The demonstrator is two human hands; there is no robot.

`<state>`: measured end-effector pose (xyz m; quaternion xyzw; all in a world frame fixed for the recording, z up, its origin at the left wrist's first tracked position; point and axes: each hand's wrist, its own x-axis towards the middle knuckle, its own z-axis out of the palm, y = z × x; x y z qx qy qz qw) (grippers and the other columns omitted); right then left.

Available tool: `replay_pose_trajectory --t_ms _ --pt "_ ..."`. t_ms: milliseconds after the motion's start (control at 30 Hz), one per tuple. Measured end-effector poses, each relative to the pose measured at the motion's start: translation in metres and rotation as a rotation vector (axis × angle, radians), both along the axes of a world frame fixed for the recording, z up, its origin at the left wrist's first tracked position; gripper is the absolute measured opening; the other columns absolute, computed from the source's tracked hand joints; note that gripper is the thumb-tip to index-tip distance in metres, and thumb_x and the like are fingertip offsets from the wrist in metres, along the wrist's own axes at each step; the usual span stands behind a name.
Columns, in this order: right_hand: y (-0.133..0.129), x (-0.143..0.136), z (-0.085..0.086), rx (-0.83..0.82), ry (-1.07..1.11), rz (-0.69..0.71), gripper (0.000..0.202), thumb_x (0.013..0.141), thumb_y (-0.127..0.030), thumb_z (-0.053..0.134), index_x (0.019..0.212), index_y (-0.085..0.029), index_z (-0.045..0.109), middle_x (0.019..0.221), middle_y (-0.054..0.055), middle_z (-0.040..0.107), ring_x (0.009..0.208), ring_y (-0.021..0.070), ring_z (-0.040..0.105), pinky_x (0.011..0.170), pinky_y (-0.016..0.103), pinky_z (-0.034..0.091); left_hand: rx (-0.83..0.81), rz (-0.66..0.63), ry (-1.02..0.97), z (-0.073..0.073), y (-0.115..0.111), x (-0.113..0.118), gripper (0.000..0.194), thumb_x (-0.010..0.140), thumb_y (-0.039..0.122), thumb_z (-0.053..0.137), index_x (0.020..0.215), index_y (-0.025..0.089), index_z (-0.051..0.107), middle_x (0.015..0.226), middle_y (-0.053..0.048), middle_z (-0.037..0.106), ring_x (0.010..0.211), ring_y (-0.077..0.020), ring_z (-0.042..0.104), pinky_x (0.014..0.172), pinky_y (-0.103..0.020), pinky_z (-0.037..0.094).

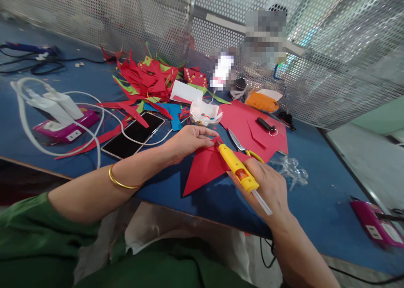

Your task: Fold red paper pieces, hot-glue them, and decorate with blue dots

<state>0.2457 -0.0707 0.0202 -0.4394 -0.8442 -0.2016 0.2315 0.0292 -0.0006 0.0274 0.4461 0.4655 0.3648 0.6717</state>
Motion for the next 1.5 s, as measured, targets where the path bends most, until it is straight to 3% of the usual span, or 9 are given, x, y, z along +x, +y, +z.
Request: replay_pose_trajectory --t_ms 200,400,800,1033,1133,1267,1367,1500 --pt "0.0 0.001 0.001 -0.009 0.02 -0.001 0.025 0.097 -0.036 0.048 0.077 -0.021 0.051 0.063 0.0 0.058 0.054 0.015 0.056 0.053 0.027 0.037 0.015 -0.015 0.007 -0.001 0.001 -0.001 0.027 0.079 0.01 0.068 0.104 0.017 0.074 0.073 -0.002 0.073 0.06 -0.0091 0.063 0.062 -0.022 0.047" --pt "-0.001 0.007 0.003 -0.113 0.238 0.012 0.02 0.095 -0.039 0.054 0.086 -0.021 0.055 0.066 0.0 0.064 0.055 0.0154 0.061 0.053 0.025 0.04 0.013 -0.007 -0.026 -0.002 0.001 -0.001 0.028 0.079 0.009 0.068 0.106 0.015 0.073 0.067 0.0 0.07 0.055 -0.0082 0.06 0.058 -0.02 0.047" --pt "0.001 0.004 0.002 -0.124 0.184 0.008 0.033 0.095 -0.05 0.052 0.078 -0.021 0.055 0.06 0.0 0.061 0.05 0.0159 0.058 0.049 0.028 0.038 -0.012 0.006 -0.038 0.0 0.001 0.0 0.025 0.08 0.007 0.067 0.103 0.014 0.073 0.069 -0.002 0.073 0.06 -0.0092 0.064 0.062 -0.021 0.049" --pt "-0.003 0.014 -0.001 -0.385 0.569 0.045 0.018 0.092 -0.04 0.059 0.093 -0.023 0.062 0.08 0.002 0.068 0.068 0.017 0.064 0.061 0.029 0.048 0.023 -0.007 -0.042 -0.005 0.003 -0.001 0.027 0.078 0.011 0.07 0.104 0.015 0.074 0.076 -0.003 0.074 0.063 -0.0105 0.064 0.064 -0.023 0.049" --pt "0.0 0.021 0.001 -0.336 0.691 -0.084 0.023 0.092 -0.045 0.057 0.091 -0.022 0.063 0.082 0.004 0.067 0.073 0.0193 0.065 0.065 0.032 0.05 0.007 0.005 -0.053 -0.002 0.002 -0.001 0.026 0.076 0.009 0.07 0.101 0.015 0.074 0.073 -0.002 0.074 0.062 -0.0104 0.063 0.063 -0.023 0.049" --pt "0.007 0.048 0.014 -0.285 0.657 -0.437 0.031 0.086 -0.051 0.057 0.096 -0.022 0.06 0.085 0.006 0.066 0.069 0.0216 0.061 0.061 0.035 0.046 0.012 0.003 -0.049 0.001 0.001 -0.001 0.026 0.074 0.01 0.072 0.1 0.014 0.075 0.074 -0.003 0.075 0.064 -0.0108 0.064 0.064 -0.023 0.05" --pt "0.013 0.083 0.022 -0.311 0.501 -0.596 0.039 0.082 -0.053 0.055 0.104 -0.021 0.061 0.092 0.008 0.065 0.072 0.0229 0.059 0.061 0.035 0.043 0.03 -0.006 -0.042 0.0 0.002 -0.002 0.028 0.072 0.013 0.074 0.1 0.015 0.075 0.081 -0.004 0.077 0.07 -0.0132 0.067 0.069 -0.026 0.052" --pt "0.018 0.123 0.019 -0.374 0.173 -0.747 0.036 0.084 -0.052 0.051 0.093 -0.021 0.067 0.091 0.01 0.061 0.078 0.0252 0.058 0.063 0.035 0.039 0.069 -0.001 -0.043 -0.003 0.006 -0.004 0.031 0.069 0.015 0.077 0.099 0.017 0.076 0.091 -0.005 0.078 0.081 -0.0152 0.07 0.08 -0.029 0.054"
